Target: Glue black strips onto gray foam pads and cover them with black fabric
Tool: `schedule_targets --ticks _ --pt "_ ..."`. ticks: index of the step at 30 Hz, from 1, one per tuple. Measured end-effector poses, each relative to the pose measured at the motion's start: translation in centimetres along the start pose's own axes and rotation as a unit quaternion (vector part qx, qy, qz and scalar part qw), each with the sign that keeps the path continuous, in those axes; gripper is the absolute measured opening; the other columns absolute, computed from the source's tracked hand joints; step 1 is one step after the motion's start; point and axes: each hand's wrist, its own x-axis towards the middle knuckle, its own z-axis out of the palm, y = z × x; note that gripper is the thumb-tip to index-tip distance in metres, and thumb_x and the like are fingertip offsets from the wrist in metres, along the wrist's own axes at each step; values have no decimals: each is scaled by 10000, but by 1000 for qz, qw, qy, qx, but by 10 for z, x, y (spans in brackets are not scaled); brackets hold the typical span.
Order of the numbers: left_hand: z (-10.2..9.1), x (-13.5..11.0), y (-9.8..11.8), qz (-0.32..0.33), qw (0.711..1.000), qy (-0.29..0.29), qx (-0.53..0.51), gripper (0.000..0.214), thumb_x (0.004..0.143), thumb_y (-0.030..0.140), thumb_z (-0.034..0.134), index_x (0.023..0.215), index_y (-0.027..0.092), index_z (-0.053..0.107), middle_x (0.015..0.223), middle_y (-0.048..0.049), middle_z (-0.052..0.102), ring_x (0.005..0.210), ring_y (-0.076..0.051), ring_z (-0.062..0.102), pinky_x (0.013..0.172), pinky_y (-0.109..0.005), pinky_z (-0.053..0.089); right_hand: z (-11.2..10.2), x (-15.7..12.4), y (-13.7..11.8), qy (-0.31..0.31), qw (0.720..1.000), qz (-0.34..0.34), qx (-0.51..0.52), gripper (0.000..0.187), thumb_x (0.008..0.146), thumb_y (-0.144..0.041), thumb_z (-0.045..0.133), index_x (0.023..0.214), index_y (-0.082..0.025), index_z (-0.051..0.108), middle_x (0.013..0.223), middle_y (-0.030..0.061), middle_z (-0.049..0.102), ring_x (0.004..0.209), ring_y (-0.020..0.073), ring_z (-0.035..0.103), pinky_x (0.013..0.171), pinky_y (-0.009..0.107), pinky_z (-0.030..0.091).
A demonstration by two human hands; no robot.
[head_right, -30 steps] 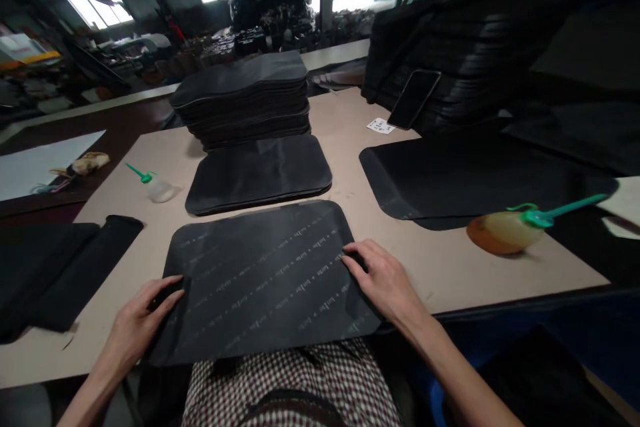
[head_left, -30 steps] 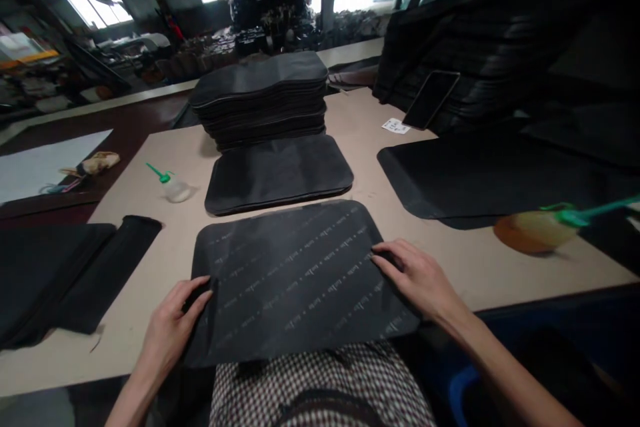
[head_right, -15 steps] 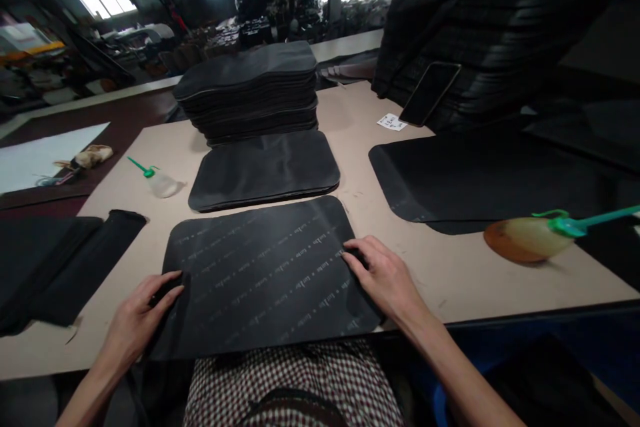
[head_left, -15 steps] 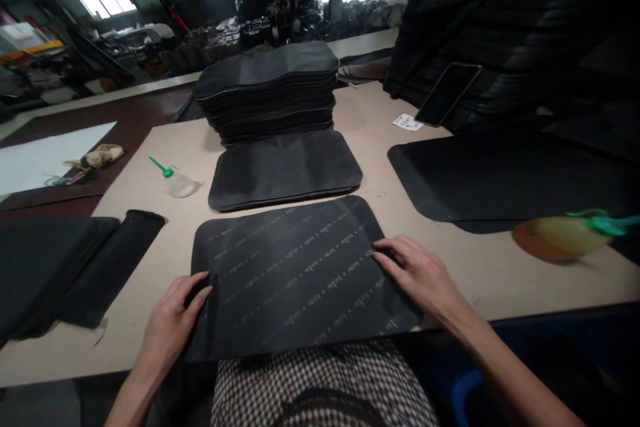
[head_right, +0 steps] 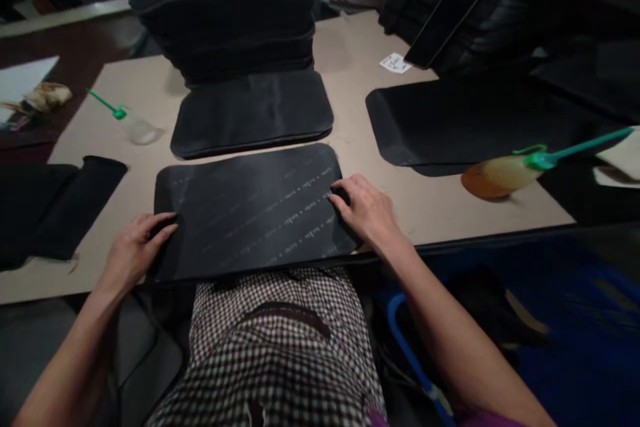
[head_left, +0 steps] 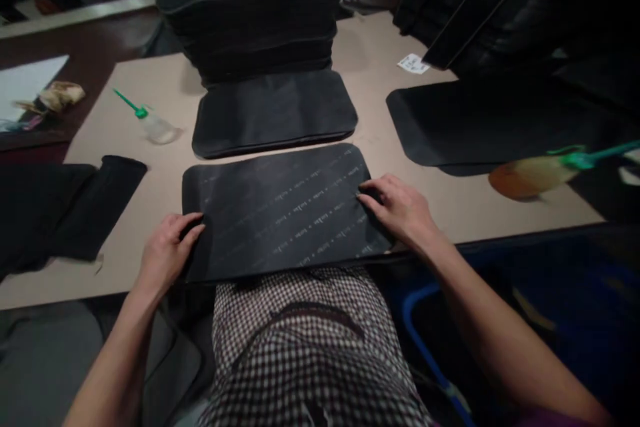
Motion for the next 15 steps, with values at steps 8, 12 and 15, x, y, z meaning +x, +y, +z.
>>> schedule_targets --ticks 8,12,15 --pt "2 -3 1 5 1000 18 -6 395 967 518 526 1171 243 722 1032 -51 648 933 -210 619 825 -313 477 5 -4 1 19 1000 -12 7 245 962 -415 584 1091 -256 719 1054 78 697 932 266 646 757 375 491" --pt "7 -2 -4 13 999 25 15 400 972 510 515 1158 233 736 943 -51 623 868 -203 604 794 -306 467 9 -6 0 33 999 -20 3 236 973 -396 577 1089 -258 729 1024 73 689 907 259 640 721 371 468" --pt "10 1 -7 12 999 26 25 397 971 506 517 1149 233 742 932 -52 617 854 -205 602 773 -306 463 12 -2 -3 36 999 -15 -4 227 972 -384 582 1087 -260 734 1017 68 689 904 256 637 696 364 451"
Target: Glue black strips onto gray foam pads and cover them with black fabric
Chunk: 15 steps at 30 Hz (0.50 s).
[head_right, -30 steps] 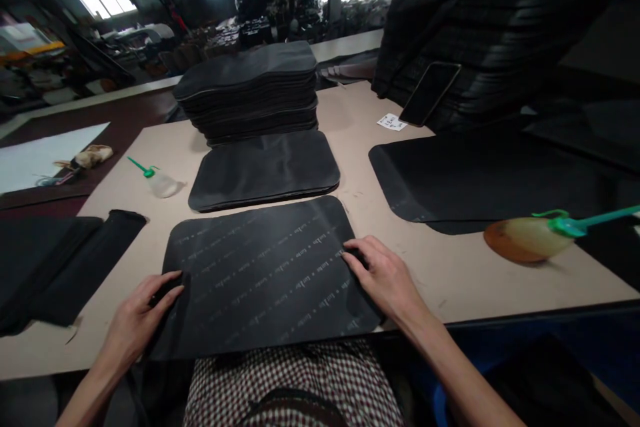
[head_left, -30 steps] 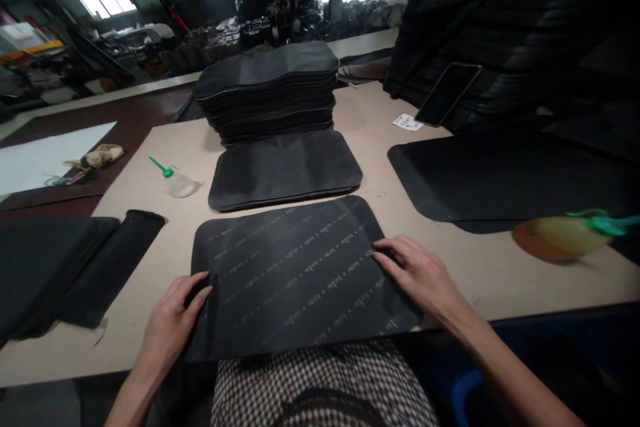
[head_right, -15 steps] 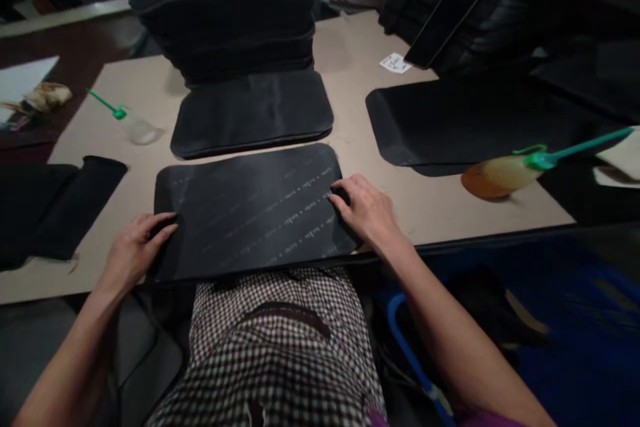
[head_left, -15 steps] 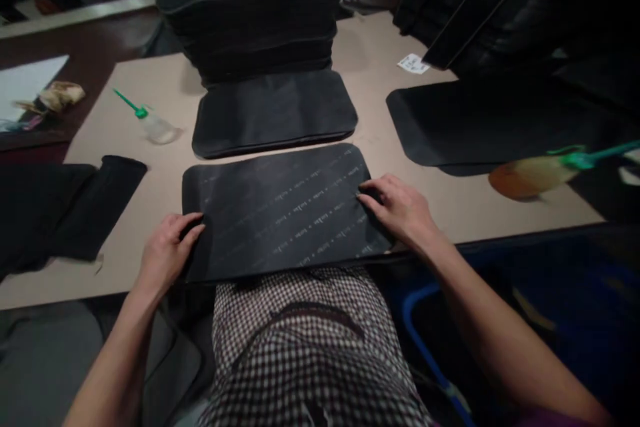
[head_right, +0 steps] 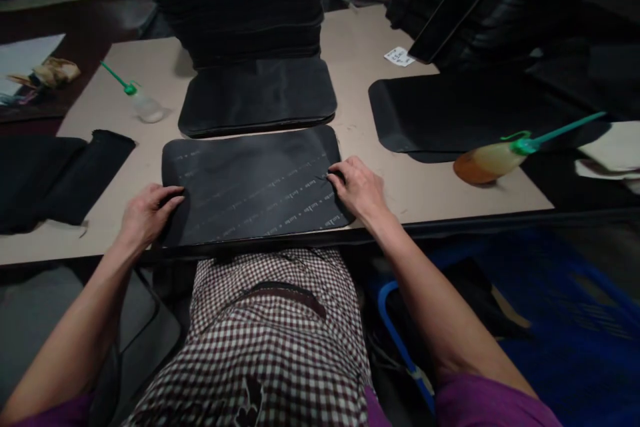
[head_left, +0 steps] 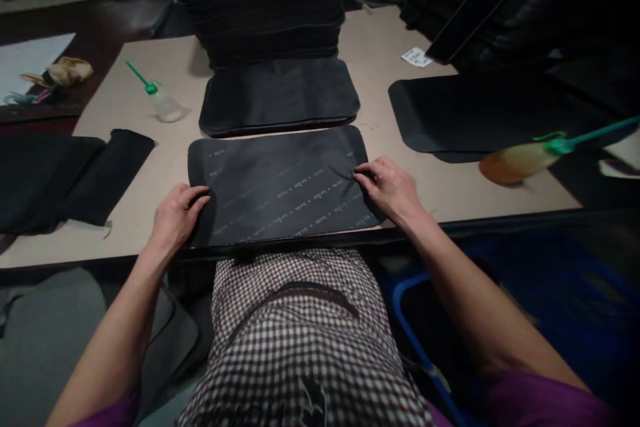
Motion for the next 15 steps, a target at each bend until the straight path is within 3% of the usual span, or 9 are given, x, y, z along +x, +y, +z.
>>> schedule_targets --ticks 15 --pt "-1 8 -2 -6 999 11 -48 359 946 486 554 1106 235 755 1012 -59 685 944 -219 641 866 -324 484 3 11 1 4 1000 0 6 236 965 -388 581 1070 -254 745 1004 69 698 883 247 636 726 351 457"
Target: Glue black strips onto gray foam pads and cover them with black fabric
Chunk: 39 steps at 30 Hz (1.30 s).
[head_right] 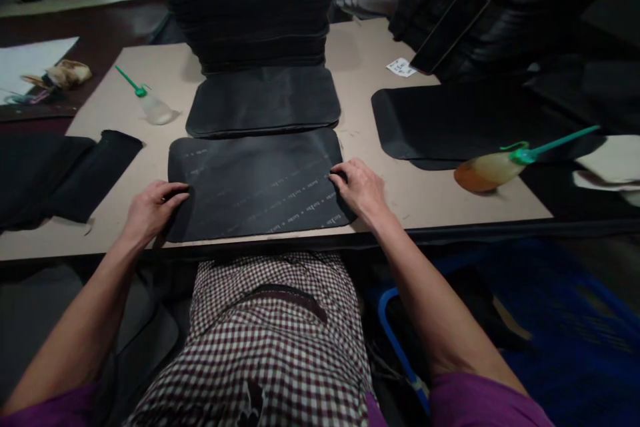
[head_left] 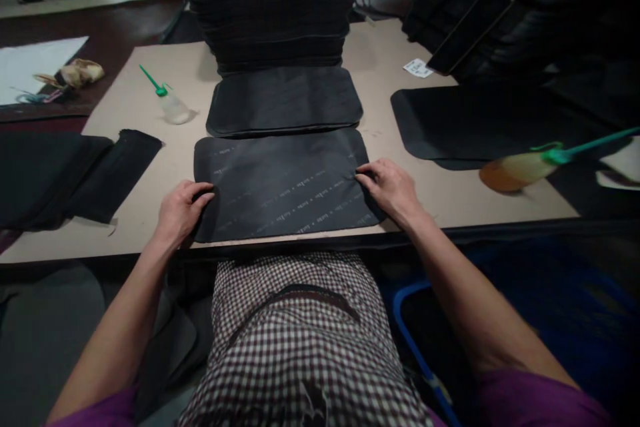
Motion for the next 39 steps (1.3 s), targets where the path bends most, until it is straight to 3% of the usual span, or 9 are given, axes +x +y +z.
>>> schedule_targets --ticks 21,39 --pt "3 -3 2 13 1000 10 -2 386 955 513 549 1142 236 743 969 -47 649 909 -207 625 826 -307 470 -2 4 9 20 999 -15 41 213 954 -363 585 1042 -251 743 985 75 707 893 253 657 799 373 507" --pt "3 -4 5 5 999 0 44 408 965 527 528 1190 249 724 1071 -58 682 955 -227 643 851 -328 485 0 8 16 10 994 31 107 189 870 -323 663 1004 -243 769 963 62 764 854 261 699 829 406 538"
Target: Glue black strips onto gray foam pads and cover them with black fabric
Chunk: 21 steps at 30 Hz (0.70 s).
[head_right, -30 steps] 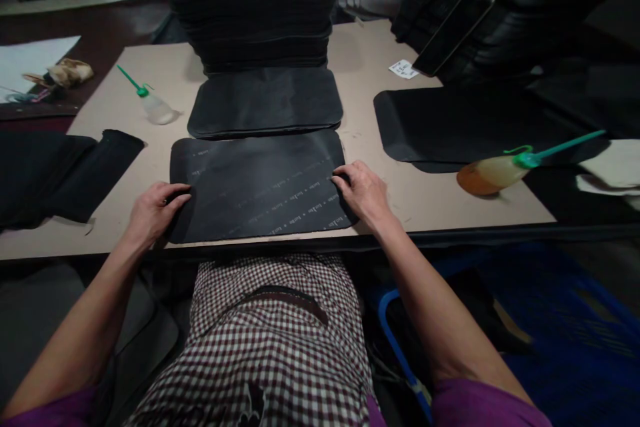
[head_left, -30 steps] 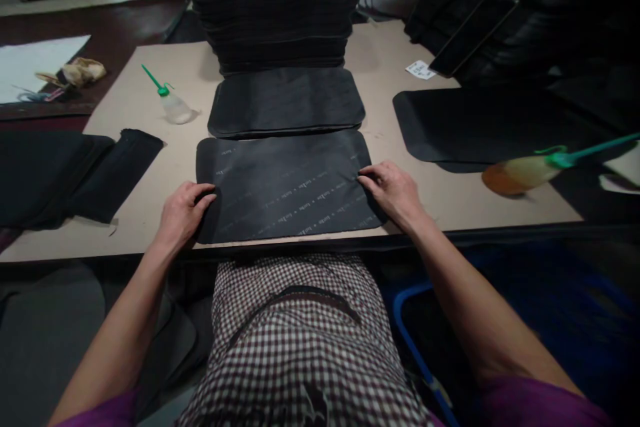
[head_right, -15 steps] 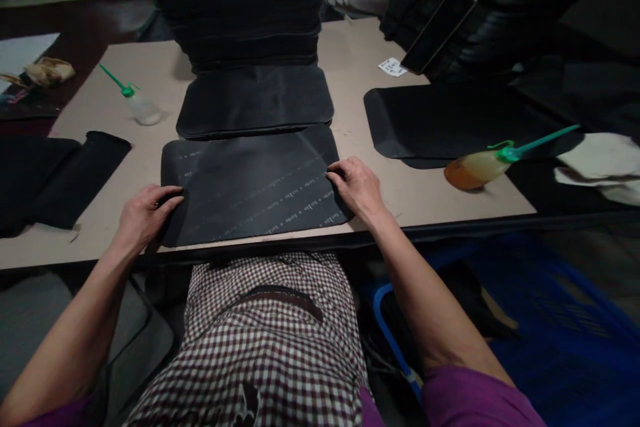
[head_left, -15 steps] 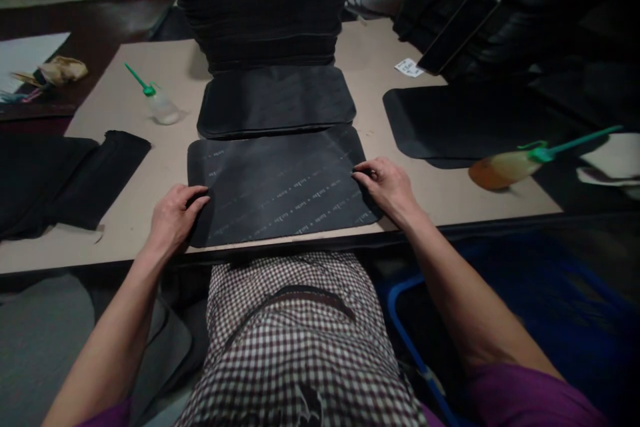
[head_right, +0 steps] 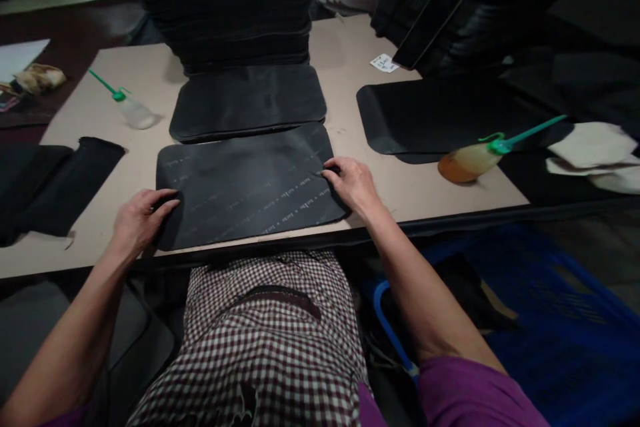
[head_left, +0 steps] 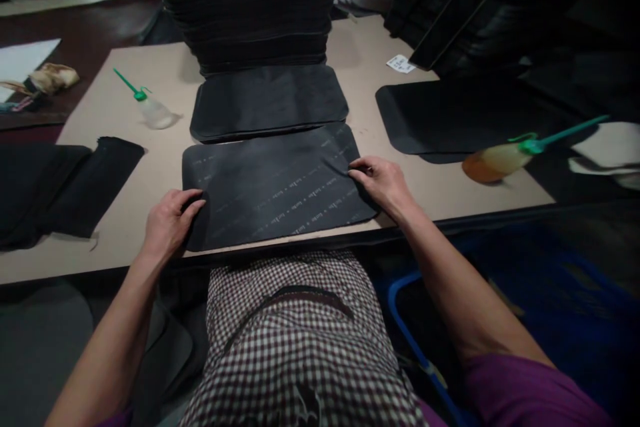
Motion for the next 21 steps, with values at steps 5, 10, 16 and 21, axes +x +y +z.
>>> schedule_targets --ticks 5,10,16,21 --pt "0 0 0 5 1000 -1 2 414 967 539 517 1187 253 721 1075 -59 679 990 -232 641 881 -329 485 -3 2 -1 -7 1000 25 7 202 848 -337 692 1006 -241 775 929 47 773 818 248 708 815 383 544" --pt "0 -1 1 3 1000 -1 -5 407 965 534 521 1183 253 720 1079 -56 678 974 -223 643 878 -322 489 -4 3 -2 -9 999 37 13 208 840 -338 705 1003 -233 780 904 41 774 809 235 709 802 353 536" --pt "-2 -2 6 -2 1000 0 -3 419 965 545 520 1181 250 725 1066 -56 678 972 -228 644 863 -328 492 -4 3 1 -16 1000 24 13 206 857 -337 687 1016 -242 776 937 38 778 832 237 711 798 349 528" --pt "0 -2 3 -3 1000 -4 -6 429 964 555 519 1191 253 722 1080 -66 679 939 -228 643 835 -326 498 -5 2 1 -18 1000 13 -18 210 879 -344 657 1037 -258 765 953 46 772 845 253 706 796 367 525"
